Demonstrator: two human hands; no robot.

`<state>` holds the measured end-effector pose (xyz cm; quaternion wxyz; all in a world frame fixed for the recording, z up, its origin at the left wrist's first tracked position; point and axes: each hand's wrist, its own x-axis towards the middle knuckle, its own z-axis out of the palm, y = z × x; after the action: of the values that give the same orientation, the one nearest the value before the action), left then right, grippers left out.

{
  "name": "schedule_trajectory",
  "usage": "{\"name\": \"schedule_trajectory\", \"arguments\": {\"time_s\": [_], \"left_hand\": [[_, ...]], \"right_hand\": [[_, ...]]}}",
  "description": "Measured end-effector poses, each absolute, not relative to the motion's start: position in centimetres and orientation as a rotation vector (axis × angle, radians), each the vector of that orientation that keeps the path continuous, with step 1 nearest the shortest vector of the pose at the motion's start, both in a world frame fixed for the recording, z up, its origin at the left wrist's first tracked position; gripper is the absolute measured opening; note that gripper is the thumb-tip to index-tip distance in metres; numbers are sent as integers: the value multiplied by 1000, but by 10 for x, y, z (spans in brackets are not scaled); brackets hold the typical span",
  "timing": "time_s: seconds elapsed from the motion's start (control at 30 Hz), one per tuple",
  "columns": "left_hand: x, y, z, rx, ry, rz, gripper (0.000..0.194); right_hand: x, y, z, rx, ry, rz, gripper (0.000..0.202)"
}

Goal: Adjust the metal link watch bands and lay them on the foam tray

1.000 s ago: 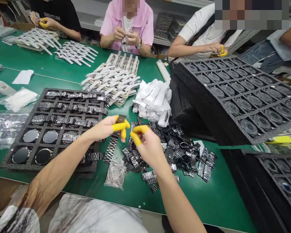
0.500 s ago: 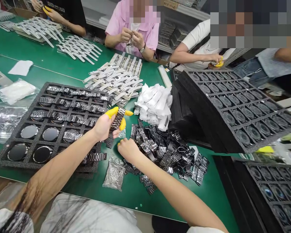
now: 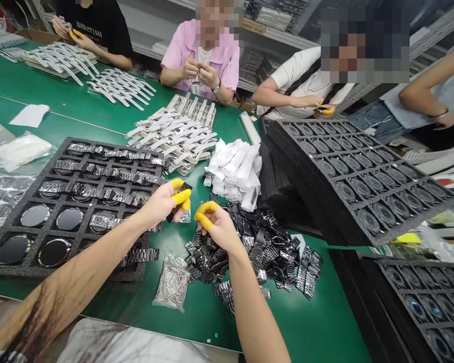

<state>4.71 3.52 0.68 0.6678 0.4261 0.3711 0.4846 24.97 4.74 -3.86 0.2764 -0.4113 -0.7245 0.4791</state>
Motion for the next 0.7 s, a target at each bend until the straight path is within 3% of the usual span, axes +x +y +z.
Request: {"name": "schedule_trajectory", "arguments": {"time_s": [0.1, 0.27, 0.7], "left_hand": [[50, 35, 4, 1000, 879, 1034, 17], [50, 36, 4, 1070, 859, 1022, 22], [45, 38, 7, 1181, 967, 980, 34]], "right_hand": [[245, 48, -21, -990, -1355, 1518, 37], [227, 57, -5, -828, -1072, 1846, 50], [228, 72, -10, -728, -950, 1980, 47]]}}
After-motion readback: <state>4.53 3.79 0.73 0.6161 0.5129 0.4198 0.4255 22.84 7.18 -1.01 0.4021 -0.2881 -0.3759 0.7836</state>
